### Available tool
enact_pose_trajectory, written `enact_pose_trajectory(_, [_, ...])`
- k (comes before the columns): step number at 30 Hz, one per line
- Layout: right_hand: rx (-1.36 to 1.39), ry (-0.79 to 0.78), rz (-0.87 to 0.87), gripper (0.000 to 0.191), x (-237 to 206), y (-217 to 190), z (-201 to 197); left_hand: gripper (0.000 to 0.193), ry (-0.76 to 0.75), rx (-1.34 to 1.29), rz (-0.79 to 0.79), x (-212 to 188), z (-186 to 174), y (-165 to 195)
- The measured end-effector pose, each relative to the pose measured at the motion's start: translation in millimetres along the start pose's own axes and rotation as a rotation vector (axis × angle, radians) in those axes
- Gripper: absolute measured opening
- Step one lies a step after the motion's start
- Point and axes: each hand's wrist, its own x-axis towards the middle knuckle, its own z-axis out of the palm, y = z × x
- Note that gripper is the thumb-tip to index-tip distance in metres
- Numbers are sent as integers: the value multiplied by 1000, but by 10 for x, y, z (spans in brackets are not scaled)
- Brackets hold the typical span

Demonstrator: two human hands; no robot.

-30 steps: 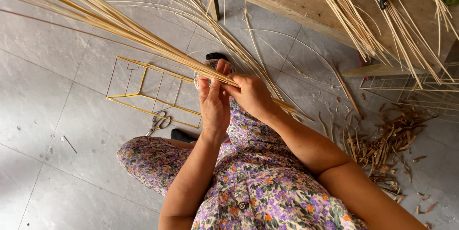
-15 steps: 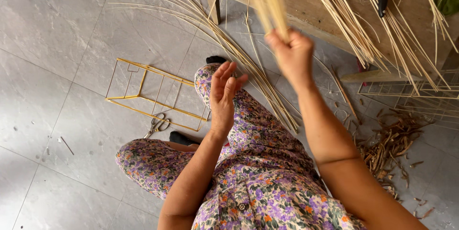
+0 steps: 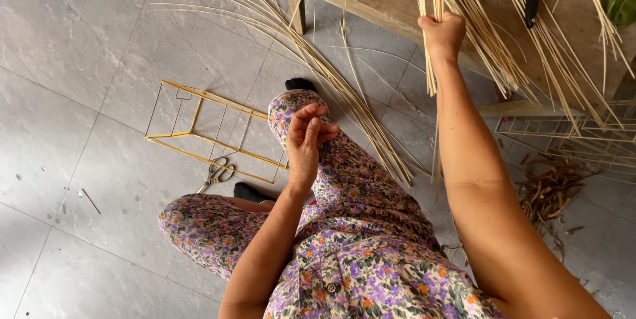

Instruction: The person prepares thin bamboo strips by aligning and cutting them with scissors, then inserts them into a metal frame. They use a knife to sharpen strip ends and continue arranging the strips for weaving.

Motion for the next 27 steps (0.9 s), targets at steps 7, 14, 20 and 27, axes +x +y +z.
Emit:
enact_pose_trajectory(7, [-211,1,66,14,18,-85,54,28,0,18,-15,1,12,19])
enact_pose_trajectory(14, [-320,32,-73,16,-12,-89,65,26,2,14,-16,2,0,7])
enact_pose_trajectory(20, [-196,-61,119,7,-24,-76,35,26,1,30,-11,0,5,17])
enact_pose_trajectory(27, [-66,-98,179,28,40,-57,-223,26,-3,26,-7,0,7,28])
